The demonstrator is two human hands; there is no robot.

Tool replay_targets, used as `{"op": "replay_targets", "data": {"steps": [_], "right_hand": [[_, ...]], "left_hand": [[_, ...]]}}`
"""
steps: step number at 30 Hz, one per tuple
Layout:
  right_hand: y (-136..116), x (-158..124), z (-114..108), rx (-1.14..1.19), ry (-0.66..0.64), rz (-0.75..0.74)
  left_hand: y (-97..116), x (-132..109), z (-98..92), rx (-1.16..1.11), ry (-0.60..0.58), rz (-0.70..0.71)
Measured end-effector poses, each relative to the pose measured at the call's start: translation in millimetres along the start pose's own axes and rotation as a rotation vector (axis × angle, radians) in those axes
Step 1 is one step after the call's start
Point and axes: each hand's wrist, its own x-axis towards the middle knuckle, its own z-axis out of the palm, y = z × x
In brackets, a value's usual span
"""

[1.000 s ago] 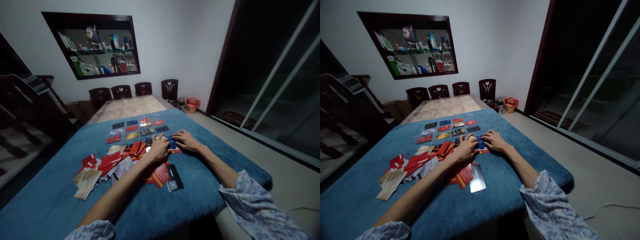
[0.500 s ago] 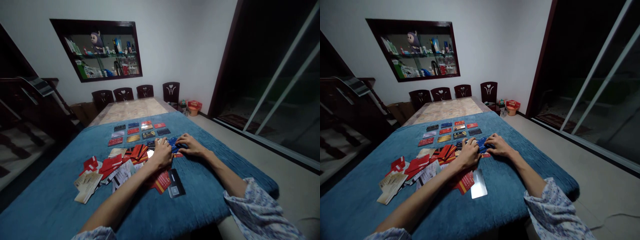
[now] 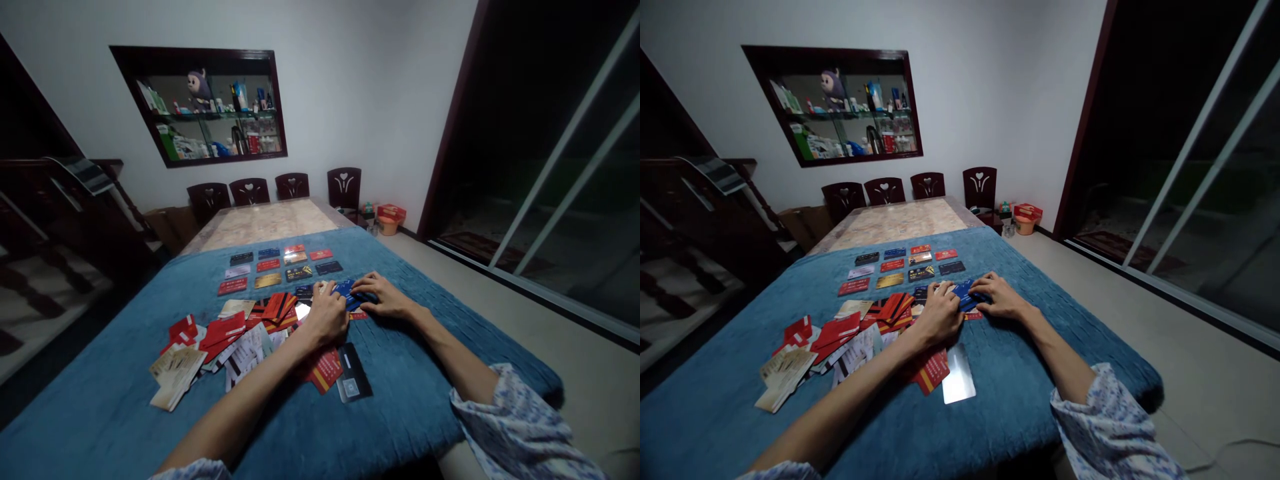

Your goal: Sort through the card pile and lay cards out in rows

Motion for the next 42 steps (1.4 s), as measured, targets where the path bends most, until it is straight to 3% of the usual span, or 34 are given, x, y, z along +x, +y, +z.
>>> {"op": "replay_targets", "data": {"steps": [12, 24, 32, 42], "right_hand": [[0, 2, -3, 0.057, 0.118, -0.082], [8, 4, 16, 0.134, 0.357, 0.006], [-2, 6, 15, 0.154, 0.364, 0.060], [-6, 5, 16, 0.053, 0.284, 0.082]], "left_hand": [[-9, 0, 6.2, 0.049, 0.136, 0.101], [-25, 4, -1.8, -0.112, 0.132, -0.090], [-25, 3, -5.0, -0.168, 0.111, -0.170], [-22, 1, -4.8, -0.063, 0.025, -0.174]]}}
